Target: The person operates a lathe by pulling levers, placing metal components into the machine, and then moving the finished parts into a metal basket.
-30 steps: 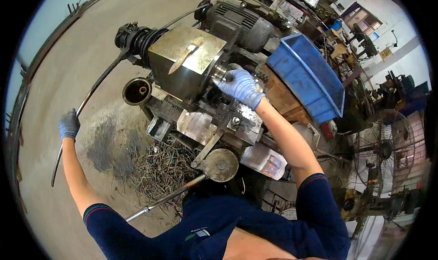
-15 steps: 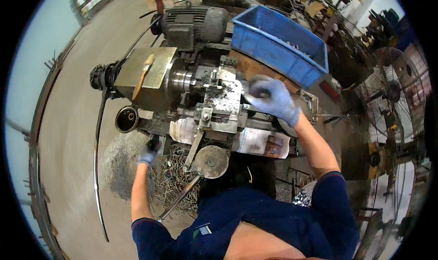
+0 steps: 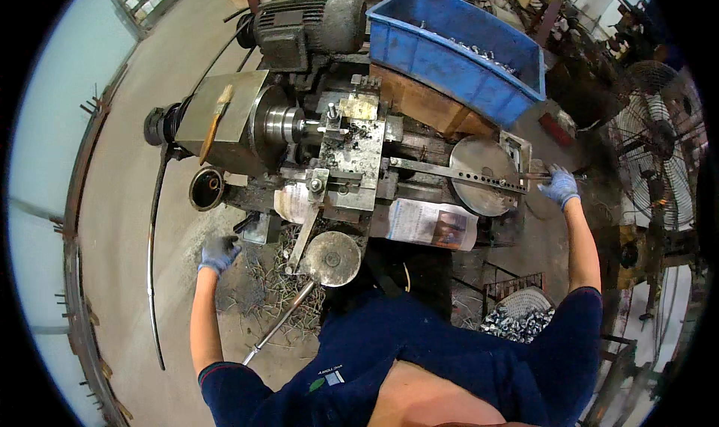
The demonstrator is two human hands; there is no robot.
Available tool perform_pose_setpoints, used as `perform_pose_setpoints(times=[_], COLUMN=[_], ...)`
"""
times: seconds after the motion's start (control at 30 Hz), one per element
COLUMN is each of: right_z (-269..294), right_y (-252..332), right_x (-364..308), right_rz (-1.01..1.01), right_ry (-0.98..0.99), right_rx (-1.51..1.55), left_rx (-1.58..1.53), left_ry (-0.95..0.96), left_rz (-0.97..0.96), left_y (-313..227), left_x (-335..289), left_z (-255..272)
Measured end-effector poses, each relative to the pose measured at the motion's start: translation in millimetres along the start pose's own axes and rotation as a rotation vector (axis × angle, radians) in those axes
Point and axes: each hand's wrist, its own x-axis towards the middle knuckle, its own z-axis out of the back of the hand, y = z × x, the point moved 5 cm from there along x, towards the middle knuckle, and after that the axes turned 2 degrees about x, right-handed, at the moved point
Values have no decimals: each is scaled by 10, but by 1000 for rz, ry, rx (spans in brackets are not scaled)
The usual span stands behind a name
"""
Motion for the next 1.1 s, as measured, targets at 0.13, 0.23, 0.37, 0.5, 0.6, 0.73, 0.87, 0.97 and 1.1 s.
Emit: perform_pose_setpoints(times=[0.13,0.23,0.37,0.5,0.6,0.73,0.87,0.97,1.1], right_z=[-411,-612,-393,-727,-778,-615,-587,-642,-720], right_y=[-585,-623,-394,-373,-205,86,150,133,-67], right_x=[65,-66,-594,-1367,-1832,-2036,-2106,-2141,-1925], right_rz=[-184,-283,-388,-377,-484,-615,-591,-634,-510], right_ry=[67,23,46,-124,-134,10,-25,-54,-206], right_rx=[-104,-50,33,46,84,141,209,224,179], left_rx=[-324,-535,-80,-74,-115,-172,-136,-126,-149], left_ry=[83,189,192,150,90,85,41,18,32], left_rz=[-120,-220,-296,-254,-293,-256,-276,-322,-292], left_y=[-394,-1119,-1525,-1563,-1626,-1618,-1671,-1542,-1549], left_x=[-670,-1263,-1482,-1352,-1357,-1360,-1354,-1310,-1349], left_z=[73,320,-131,-330,-296,-295,-252,-365,-373])
